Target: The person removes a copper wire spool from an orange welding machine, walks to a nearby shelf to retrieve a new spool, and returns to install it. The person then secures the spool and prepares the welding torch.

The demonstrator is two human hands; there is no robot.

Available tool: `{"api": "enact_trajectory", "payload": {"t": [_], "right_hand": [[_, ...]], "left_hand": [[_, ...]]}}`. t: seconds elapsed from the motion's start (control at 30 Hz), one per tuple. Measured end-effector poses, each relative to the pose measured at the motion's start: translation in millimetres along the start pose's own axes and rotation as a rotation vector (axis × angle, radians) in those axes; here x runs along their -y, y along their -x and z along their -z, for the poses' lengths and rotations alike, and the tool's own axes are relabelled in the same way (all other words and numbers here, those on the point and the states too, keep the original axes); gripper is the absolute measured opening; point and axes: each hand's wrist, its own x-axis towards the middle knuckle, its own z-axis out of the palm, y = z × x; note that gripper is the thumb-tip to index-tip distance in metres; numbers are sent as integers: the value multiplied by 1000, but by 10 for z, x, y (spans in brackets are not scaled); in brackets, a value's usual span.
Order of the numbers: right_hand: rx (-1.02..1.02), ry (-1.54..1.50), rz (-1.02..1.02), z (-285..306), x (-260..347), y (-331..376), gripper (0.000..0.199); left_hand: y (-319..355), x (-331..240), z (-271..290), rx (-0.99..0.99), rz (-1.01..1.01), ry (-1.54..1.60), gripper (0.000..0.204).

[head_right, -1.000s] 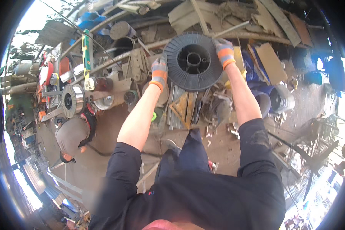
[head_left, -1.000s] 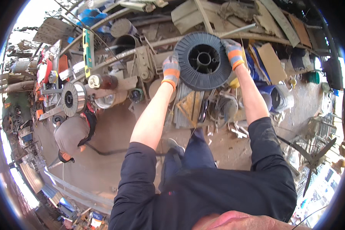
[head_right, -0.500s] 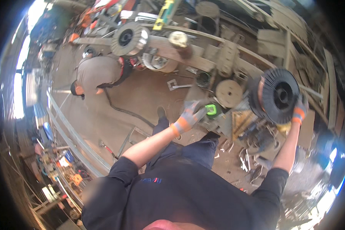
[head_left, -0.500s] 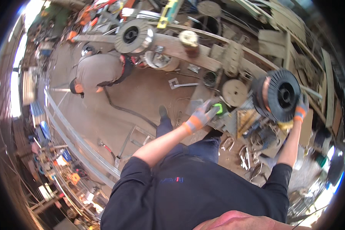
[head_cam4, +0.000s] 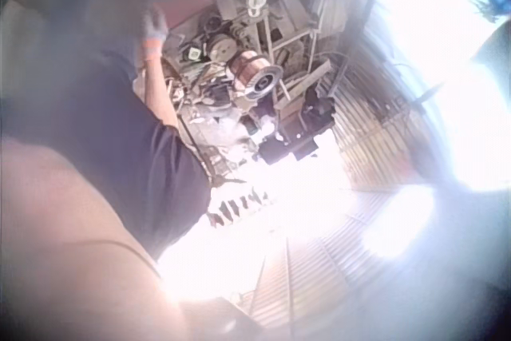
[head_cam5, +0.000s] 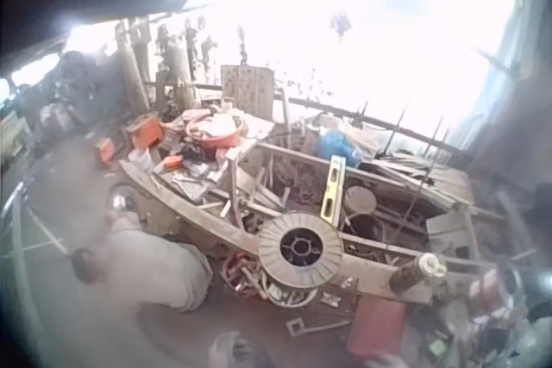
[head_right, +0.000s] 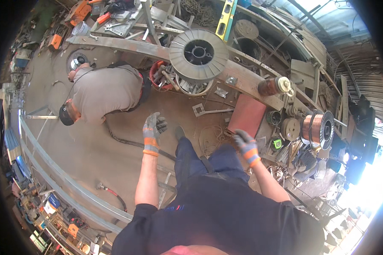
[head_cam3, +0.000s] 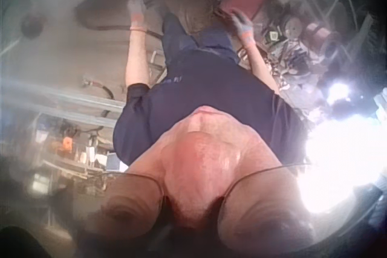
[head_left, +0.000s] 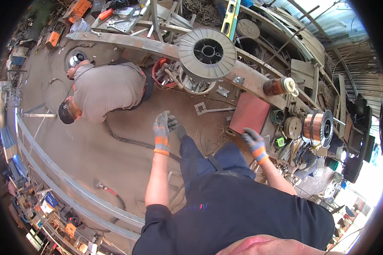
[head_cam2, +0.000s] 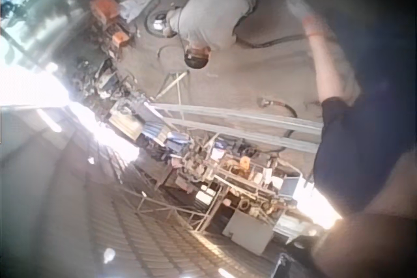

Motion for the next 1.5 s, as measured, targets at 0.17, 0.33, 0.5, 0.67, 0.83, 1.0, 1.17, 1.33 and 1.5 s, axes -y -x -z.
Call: {"api": "enact_trajectory", "payload": {"t": [0.17, 0.33, 0.5, 0.67, 0.83, 1.0, 1.17, 1.33, 1.5], "right_hand": [[176, -135, 73, -618, 978, -534, 42], [83, -233, -256, -645, 468, -1182, 42], [180, -10, -497, -1174, -332, -1175, 41], [151, -17, -657, -1561, -554, -1100, 40], [56, -248, -580, -1525, -387, -1093, 42], [21, -77, -433, -1567, -139, -1222, 39], [-373, -554, -626, -2044, 93, -1527, 39], [-733, -936, -623, -1810, 539, -1962, 38], [-767, -940, -257, -1420, 812, -2662, 36]], "left_hand": [[-206, -715, -146, 49, 31, 125, 42], [-407, -446, -189, 20, 235, 105, 45], [-513, 328, 180, -87, 539, 86, 65], [-837, 695, 26, -85, 654, 181, 73], [-1334, 482, -229, -27, 793, 79, 77], [-2199, -400, -403, -6, 608, -20, 67], [-2943, -1339, -710, 167, 345, -233, 63], [-3222, -1611, -1258, 356, -56, -620, 59], [-3592, -1713, -2081, 698, -410, -951, 44]]}}
